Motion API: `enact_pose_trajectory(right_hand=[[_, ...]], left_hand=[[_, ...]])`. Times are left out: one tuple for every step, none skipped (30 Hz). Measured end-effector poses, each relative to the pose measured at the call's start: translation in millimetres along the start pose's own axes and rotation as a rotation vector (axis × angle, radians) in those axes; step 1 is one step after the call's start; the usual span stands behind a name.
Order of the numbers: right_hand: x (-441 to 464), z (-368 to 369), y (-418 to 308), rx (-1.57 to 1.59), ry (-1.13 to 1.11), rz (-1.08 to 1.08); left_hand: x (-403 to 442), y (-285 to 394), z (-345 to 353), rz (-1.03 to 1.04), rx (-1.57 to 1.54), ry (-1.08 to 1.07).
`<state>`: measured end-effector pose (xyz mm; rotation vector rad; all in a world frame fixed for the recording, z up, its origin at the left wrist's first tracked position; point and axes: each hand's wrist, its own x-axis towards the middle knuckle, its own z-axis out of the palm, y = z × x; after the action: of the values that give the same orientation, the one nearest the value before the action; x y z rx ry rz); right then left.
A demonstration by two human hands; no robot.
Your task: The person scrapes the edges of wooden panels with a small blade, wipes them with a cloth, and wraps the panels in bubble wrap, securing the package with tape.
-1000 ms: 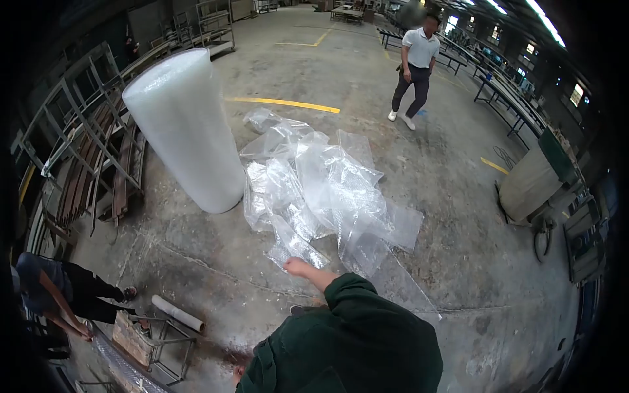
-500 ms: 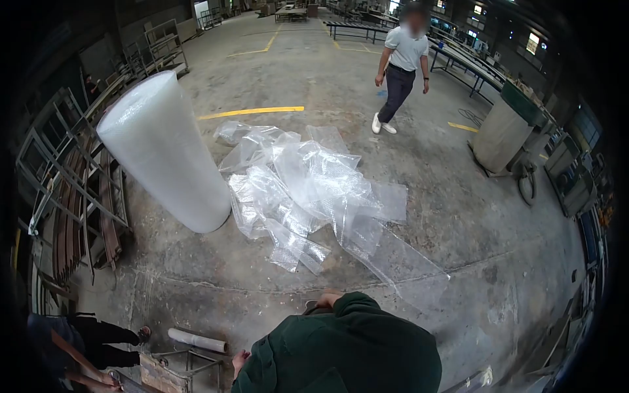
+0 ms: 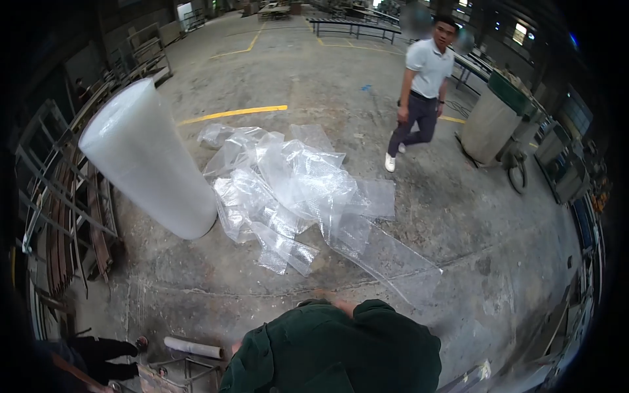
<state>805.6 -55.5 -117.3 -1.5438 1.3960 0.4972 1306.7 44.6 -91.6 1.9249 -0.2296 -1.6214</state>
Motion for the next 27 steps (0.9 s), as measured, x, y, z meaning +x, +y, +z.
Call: enact_pose_trajectory(right_hand=[[-3.1, -6.1, 2.7, -0.028, 0.006, -0.003], [0.6, -21.1, 2.9, -0.085, 0.001, -0.024], [15.2, -42.1, -2.3, -0.181, -0.024, -0.072], [29.4, -61.8, -5.9, -0.276, -0.045, -0.121], [42.3, -82.7, -17.0, -0.362, -0.060, -0.176], [53.8, -98.1, -21.6, -0.402, -0.091, -0.204], [63.2, -114.5, -34.6, -0.435, -0.126, -0.228], [74.1, -126.5, -39.8, -0.415, -0.152, -0.235], [83.1, -140.6, -48.4, -0.378, -0.182, -0.220], [93.3, -156.6, -60.6, -0.329, -0.210, -0.195], [103.7, -171.5, -77.9, -0.285, -0.241, -0.169], [113.2, -184.3, -98.3, -0.248, -0.268, -0.135], [120.6, -195.3, -120.4, -0.218, -0.287, -0.106], [127.3, -201.5, -143.4, -0.195, -0.303, -0.085], [134.5, -206.1, -164.8, -0.187, -0.312, -0.067], [141.1, -202.2, -187.0, -0.191, -0.298, -0.058], [145.1, -200.8, -205.7, -0.187, -0.287, -0.049], [149.6, -196.4, -229.2, -0.190, -0.278, -0.039], [147.8, -187.6, -261.3, -0.199, -0.278, -0.030], [151.3, -180.4, -290.7, -0.197, -0.284, -0.025], [155.4, -163.5, -324.4, -0.176, -0.318, -0.026], [157.0, -148.7, -355.2, -0.139, -0.378, -0.030], [165.1, -126.6, -383.9, -0.053, -0.495, -0.036], [172.0, -104.6, -412.8, 0.034, -0.612, -0.031], [166.8, -77.8, -442.4, -0.003, -0.628, -0.077], [158.5, -45.2, -471.6, -0.040, -0.648, -0.123], [155.8, -12.3, -496.0, -0.120, -0.638, -0.183]], left_hand=[[-8.9, 6.4, 9.5, 0.023, -0.069, 0.000], [-16.7, 7.6, 19.0, 0.049, -0.120, 0.006], [-29.8, 10.3, 30.2, 0.063, -0.147, 0.012], [-45.0, 13.2, 42.3, 0.078, -0.188, 0.041], [-46.1, 10.6, 49.2, 0.018, -0.112, 0.040], [-44.7, -1.4, 60.9, 0.062, -0.208, 0.125], [-39.3, -11.4, 64.3, 0.013, -0.207, 0.110], [-39.5, -18.0, 70.9, -0.022, -0.219, 0.180], [-38.7, -28.1, 78.2, 0.000, -0.350, 0.195], [-47.4, -31.7, 84.2, -0.004, -0.395, 0.273], [-58.6, -35.1, 85.9, -0.013, -0.421, 0.345], [-74.4, -42.3, 89.6, -0.040, -0.549, 0.428], [-92.3, -45.6, 92.8, -0.062, -0.652, 0.498], [-108.1, -50.9, 95.7, -0.078, -0.733, 0.556], [-120.7, -69.3, 100.2, -0.043, -0.804, 0.600], [-136.1, -105.5, 102.9, 0.005, -0.940, 0.650], [-159.0, -122.3, 110.1, 0.033, -1.066, 0.707], [-185.5, -135.6, 116.8, 0.068, -1.188, 0.765], [-171.1, -209.2, 122.9, 0.511, -1.461, 0.362], [-159.2, -276.8, 127.8, 0.779, -1.652, -0.196], [-177.1, -285.8, 142.5, 0.450, -1.652, 0.356], [-194.4, -295.5, 157.5, -0.011, -1.518, 0.810], [-202.2, -308.6, 164.3, -0.141, -1.600, 0.916], [-207.9, -323.0, 170.9, -0.282, -1.680, 1.016], [-213.1, -331.6, 181.2, -0.434, -1.759, 1.109], [-220.0, -318.8, 178.5, -0.393, -1.790, 1.092], [-228.1, -307.3, 174.8, -0.352, -1.817, 1.082]])
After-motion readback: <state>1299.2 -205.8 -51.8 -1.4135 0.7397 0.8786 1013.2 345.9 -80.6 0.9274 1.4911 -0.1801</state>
